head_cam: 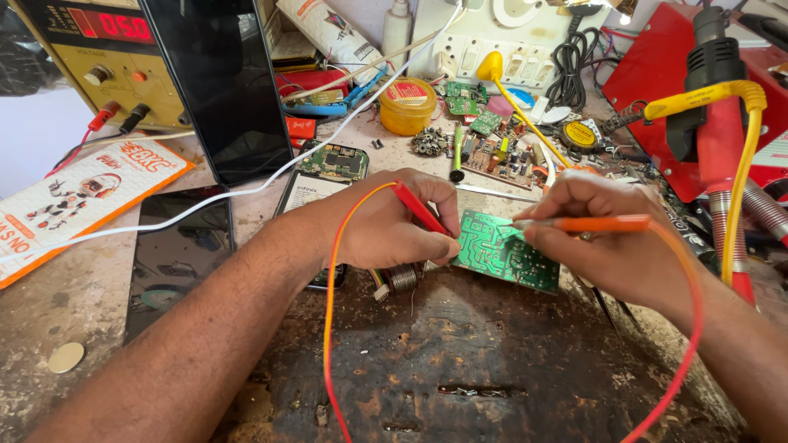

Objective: The person uses multimeter probes to test points on a green circuit board, repeatedly touching various pads and traces. The board is flipped to show the component side, then returned to the solder side for further probing.

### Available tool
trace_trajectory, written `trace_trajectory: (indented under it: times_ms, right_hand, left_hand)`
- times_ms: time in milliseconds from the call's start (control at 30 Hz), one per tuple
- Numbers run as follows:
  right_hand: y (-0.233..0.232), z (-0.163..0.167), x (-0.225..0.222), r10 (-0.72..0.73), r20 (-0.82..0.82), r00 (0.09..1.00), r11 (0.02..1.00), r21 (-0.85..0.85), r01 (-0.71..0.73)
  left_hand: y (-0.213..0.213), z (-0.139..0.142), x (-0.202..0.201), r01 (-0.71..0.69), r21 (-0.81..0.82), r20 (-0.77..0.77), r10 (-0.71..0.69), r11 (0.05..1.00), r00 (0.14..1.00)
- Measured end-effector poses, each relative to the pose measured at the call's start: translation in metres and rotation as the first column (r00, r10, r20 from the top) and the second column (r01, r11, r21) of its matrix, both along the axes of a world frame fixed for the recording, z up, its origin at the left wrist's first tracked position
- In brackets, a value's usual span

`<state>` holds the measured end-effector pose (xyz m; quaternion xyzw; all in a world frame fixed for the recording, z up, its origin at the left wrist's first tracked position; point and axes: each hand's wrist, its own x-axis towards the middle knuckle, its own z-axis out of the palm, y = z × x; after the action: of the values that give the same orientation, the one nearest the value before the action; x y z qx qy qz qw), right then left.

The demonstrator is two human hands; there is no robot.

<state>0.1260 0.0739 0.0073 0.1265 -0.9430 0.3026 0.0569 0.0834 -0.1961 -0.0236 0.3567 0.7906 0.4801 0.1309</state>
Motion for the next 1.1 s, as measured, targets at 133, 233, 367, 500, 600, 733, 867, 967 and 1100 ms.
trace_trajectory:
  times_ms: [133, 233, 367, 500, 600, 733, 867, 967, 1100]
  right_hand:
    - [0.006, 0.005, -0.007, -0.001, 0.049, 0.999, 0.990, -0.142, 0.008]
    - [0.010, 0.004, -0.010, 0.065, 0.003, 0.998, 0.989, -0.136, -0.064]
    - [0.011, 0.002, -0.013, 0.029, 0.072, 0.997, 0.989, -0.149, -0.018]
    - [0.012, 0.001, -0.013, 0.005, 0.102, 0.995, 0.989, -0.149, 0.010]
    - [0.013, 0.001, -0.013, 0.070, 0.086, 0.994, 0.981, -0.189, -0.053]
    - [0.015, 0.000, -0.014, 0.105, 0.093, 0.990, 0.971, -0.225, -0.082]
    - [0.020, -0.001, -0.016, 0.043, 0.156, 0.987, 0.971, -0.239, -0.005]
    - [0.026, -0.004, -0.020, 0.126, 0.159, 0.979, 0.947, -0.313, -0.071]
    - [0.035, -0.009, -0.023, 0.145, 0.189, 0.971, 0.952, -0.294, -0.085]
  left_hand:
    - [-0.001, 0.000, 0.000, -0.012, -0.028, -0.026, 0.011, 1.000, 1.000]
    - [0.000, 0.000, 0.001, -0.018, -0.016, 0.009, 0.018, 1.000, 1.000]
    - [-0.001, 0.001, 0.001, -0.004, 0.011, -0.006, 0.004, 1.000, 1.000]
    - [-0.001, 0.001, 0.002, -0.006, 0.008, 0.011, 0.006, 1.000, 1.000]
    - [-0.001, 0.001, 0.002, -0.010, 0.011, 0.027, 0.010, 1.000, 1.000]
    - [0.000, 0.001, 0.001, -0.014, -0.007, 0.024, 0.014, 1.000, 1.000]
    - [0.001, 0.001, 0.001, -0.015, 0.001, 0.034, 0.015, 1.000, 0.999]
    - [0.001, 0.001, 0.002, -0.015, 0.005, 0.039, 0.015, 1.000, 0.999]
    - [0.001, 0.003, 0.002, -0.017, -0.011, 0.043, 0.018, 1.000, 0.999]
